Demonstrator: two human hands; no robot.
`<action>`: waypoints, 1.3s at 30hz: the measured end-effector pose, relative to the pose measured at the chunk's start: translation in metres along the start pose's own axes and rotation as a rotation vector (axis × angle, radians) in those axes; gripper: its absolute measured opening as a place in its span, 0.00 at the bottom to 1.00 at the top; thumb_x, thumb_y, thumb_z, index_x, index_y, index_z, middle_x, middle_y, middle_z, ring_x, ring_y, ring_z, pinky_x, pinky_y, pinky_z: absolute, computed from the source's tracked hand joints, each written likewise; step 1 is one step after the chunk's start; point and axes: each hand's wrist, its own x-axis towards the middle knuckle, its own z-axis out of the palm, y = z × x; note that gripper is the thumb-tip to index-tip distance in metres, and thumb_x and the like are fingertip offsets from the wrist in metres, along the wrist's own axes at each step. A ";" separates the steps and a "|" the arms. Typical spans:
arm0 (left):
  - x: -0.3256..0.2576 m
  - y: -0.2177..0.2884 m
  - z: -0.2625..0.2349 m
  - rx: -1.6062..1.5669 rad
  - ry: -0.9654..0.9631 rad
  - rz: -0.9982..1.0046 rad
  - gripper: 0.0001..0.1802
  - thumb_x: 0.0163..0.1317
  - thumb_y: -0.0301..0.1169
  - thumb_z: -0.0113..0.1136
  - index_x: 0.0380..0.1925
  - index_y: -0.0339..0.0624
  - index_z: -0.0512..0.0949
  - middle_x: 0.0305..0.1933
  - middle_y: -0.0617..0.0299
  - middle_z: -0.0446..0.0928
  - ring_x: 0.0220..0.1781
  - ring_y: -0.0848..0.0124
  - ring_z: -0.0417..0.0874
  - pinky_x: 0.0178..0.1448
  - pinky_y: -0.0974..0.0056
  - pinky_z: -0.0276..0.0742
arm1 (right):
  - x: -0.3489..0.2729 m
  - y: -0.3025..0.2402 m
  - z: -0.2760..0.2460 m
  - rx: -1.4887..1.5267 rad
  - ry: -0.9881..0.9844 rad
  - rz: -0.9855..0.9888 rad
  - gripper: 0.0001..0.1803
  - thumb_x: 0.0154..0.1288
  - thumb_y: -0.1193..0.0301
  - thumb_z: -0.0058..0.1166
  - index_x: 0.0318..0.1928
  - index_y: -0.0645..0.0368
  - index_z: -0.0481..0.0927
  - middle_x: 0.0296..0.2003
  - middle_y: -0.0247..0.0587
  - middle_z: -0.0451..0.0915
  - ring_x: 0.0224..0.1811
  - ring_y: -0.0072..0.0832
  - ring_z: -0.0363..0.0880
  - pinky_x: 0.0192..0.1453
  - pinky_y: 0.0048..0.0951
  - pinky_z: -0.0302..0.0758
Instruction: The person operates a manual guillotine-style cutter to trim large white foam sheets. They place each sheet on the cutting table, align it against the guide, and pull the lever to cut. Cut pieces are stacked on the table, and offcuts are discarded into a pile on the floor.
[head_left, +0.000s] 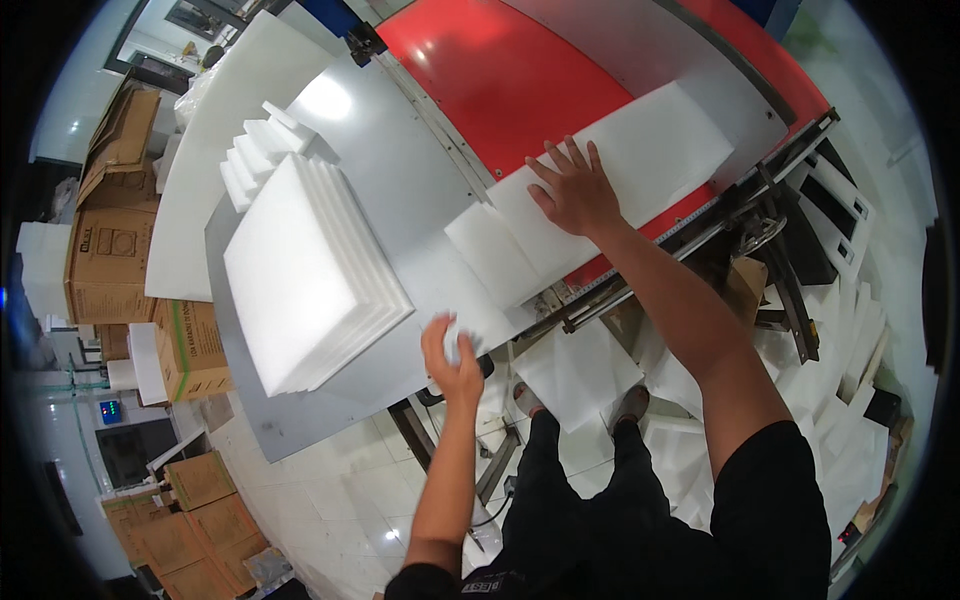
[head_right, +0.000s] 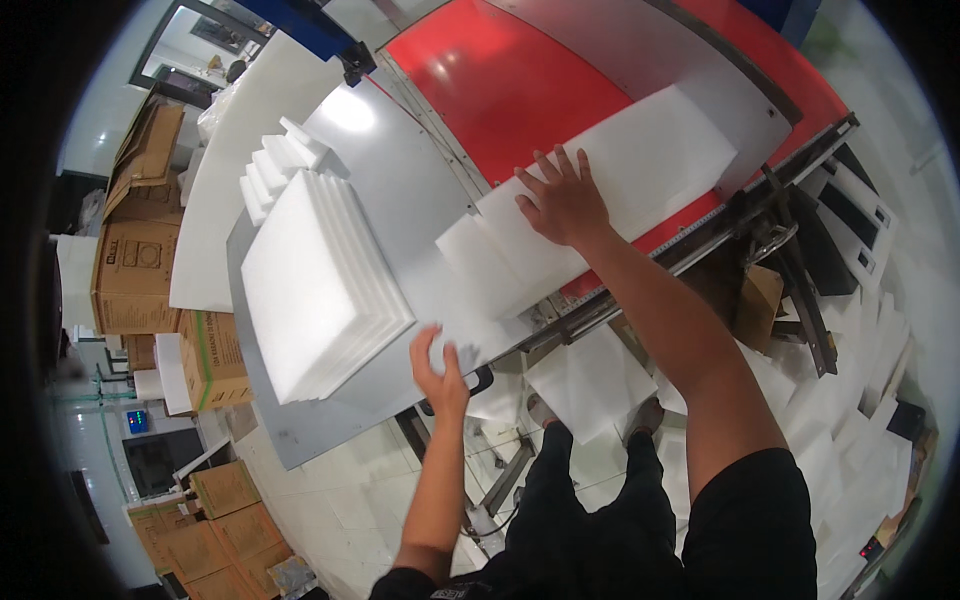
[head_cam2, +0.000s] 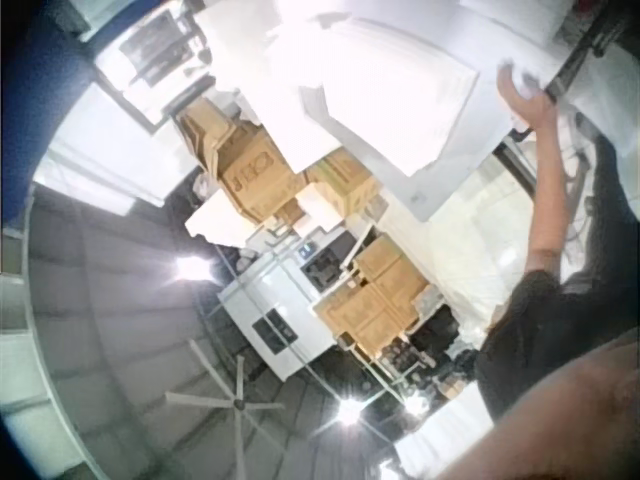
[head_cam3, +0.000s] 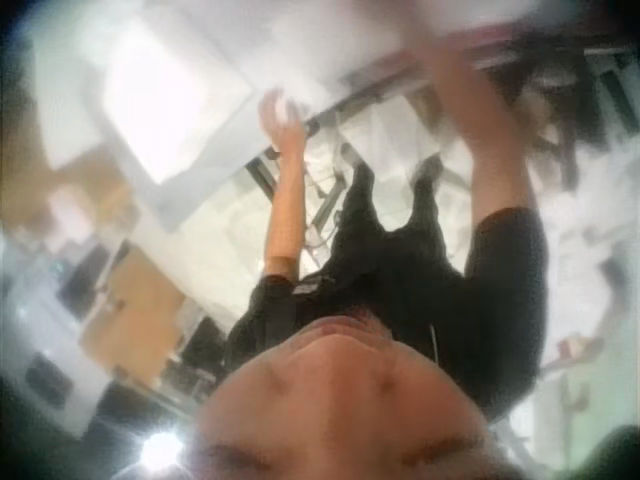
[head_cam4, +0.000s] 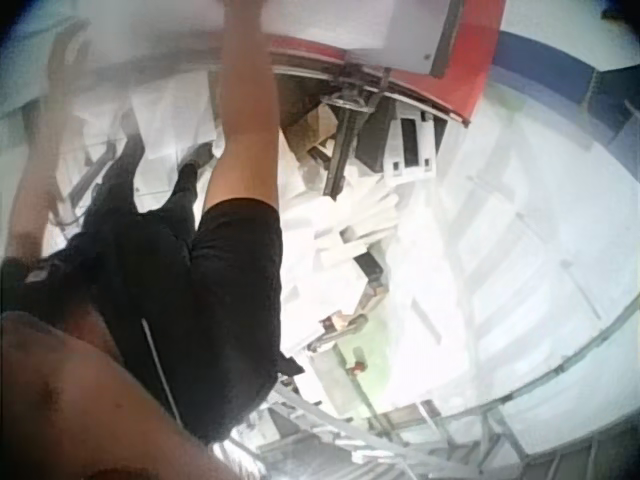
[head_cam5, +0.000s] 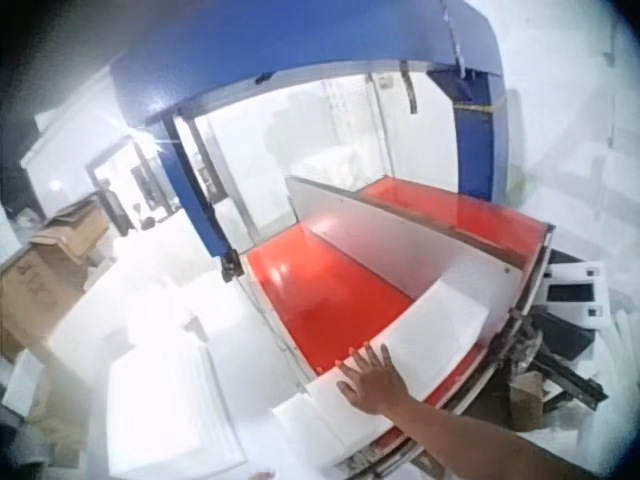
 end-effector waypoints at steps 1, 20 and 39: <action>0.032 0.012 0.005 0.050 -0.045 0.058 0.23 0.70 0.29 0.56 0.63 0.35 0.71 0.69 0.48 0.70 0.69 0.48 0.71 0.77 0.43 0.57 | 0.000 -0.002 -0.004 0.010 0.003 -0.004 0.28 0.77 0.48 0.43 0.71 0.41 0.73 0.75 0.45 0.65 0.80 0.49 0.54 0.83 0.55 0.45; 0.228 -0.007 0.044 0.303 -0.765 0.202 0.34 0.79 0.46 0.38 0.80 0.49 0.50 0.85 0.56 0.44 0.85 0.43 0.36 0.77 0.24 0.35 | -0.142 -0.049 -0.083 0.475 0.403 0.007 0.15 0.56 0.73 0.65 0.46 0.59 0.86 0.50 0.45 0.82 0.50 0.42 0.79 0.54 0.45 0.73; 0.224 -0.001 0.028 0.044 -0.690 0.189 0.35 0.67 0.33 0.52 0.75 0.50 0.61 0.83 0.55 0.52 0.85 0.41 0.40 0.77 0.23 0.31 | -0.073 -0.028 0.063 1.521 0.259 1.216 0.32 0.62 0.79 0.54 0.68 0.65 0.67 0.59 0.50 0.77 0.59 0.40 0.79 0.61 0.35 0.77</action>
